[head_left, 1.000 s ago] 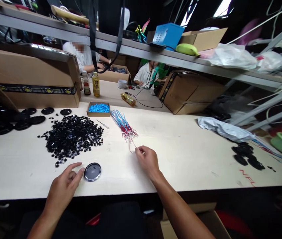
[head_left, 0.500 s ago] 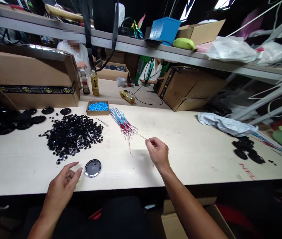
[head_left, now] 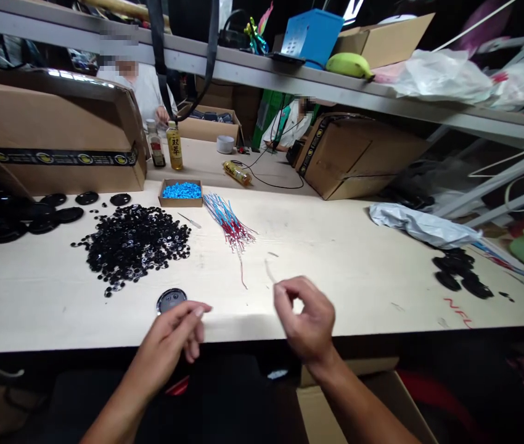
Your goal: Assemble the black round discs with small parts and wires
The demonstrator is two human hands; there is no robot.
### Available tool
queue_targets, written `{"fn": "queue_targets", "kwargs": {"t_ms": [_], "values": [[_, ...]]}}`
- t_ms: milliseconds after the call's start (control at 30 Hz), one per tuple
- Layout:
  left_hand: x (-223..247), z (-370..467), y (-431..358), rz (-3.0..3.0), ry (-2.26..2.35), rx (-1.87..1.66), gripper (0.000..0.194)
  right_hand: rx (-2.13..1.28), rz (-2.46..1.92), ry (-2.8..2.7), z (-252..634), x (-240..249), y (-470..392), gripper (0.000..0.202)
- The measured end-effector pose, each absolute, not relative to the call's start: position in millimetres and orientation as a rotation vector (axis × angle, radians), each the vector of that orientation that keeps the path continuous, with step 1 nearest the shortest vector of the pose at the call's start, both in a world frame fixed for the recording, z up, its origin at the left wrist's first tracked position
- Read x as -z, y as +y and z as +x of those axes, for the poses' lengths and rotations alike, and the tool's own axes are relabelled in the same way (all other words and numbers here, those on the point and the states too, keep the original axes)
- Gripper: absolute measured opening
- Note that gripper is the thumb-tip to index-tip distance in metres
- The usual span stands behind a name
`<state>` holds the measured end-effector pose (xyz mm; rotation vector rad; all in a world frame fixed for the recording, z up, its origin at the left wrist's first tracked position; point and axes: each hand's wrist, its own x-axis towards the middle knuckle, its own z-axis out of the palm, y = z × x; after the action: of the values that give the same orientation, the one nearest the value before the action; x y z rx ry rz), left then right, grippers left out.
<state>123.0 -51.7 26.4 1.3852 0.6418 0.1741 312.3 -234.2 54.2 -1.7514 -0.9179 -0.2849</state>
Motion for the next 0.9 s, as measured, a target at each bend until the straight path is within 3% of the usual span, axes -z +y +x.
{"fn": "queue_targets", "kwargs": {"t_ms": [167,333,433,633,900], "values": [[-30,159,-67,1.209,0.473,-0.106,0.052,0.046,-1.65,-1.26,255,-24,-230,0.019],[-20,151,-55,1.251,0.56,-0.165,0.039,-0.126,-1.72,-1.331,242,-2,-234,0.011],[-21,133,-46,1.32,0.61,-0.188,0.041,-0.264,-1.803,-1.368,262,4,-233,0.026],[-26,99,-41,1.451,0.712,-0.213,0.043,-0.045,-2.288,-1.377,326,20,-201,0.031],[-31,84,-58,1.483,0.658,-0.167,0.047,0.074,-2.504,-1.331,372,21,-198,0.024]]}}
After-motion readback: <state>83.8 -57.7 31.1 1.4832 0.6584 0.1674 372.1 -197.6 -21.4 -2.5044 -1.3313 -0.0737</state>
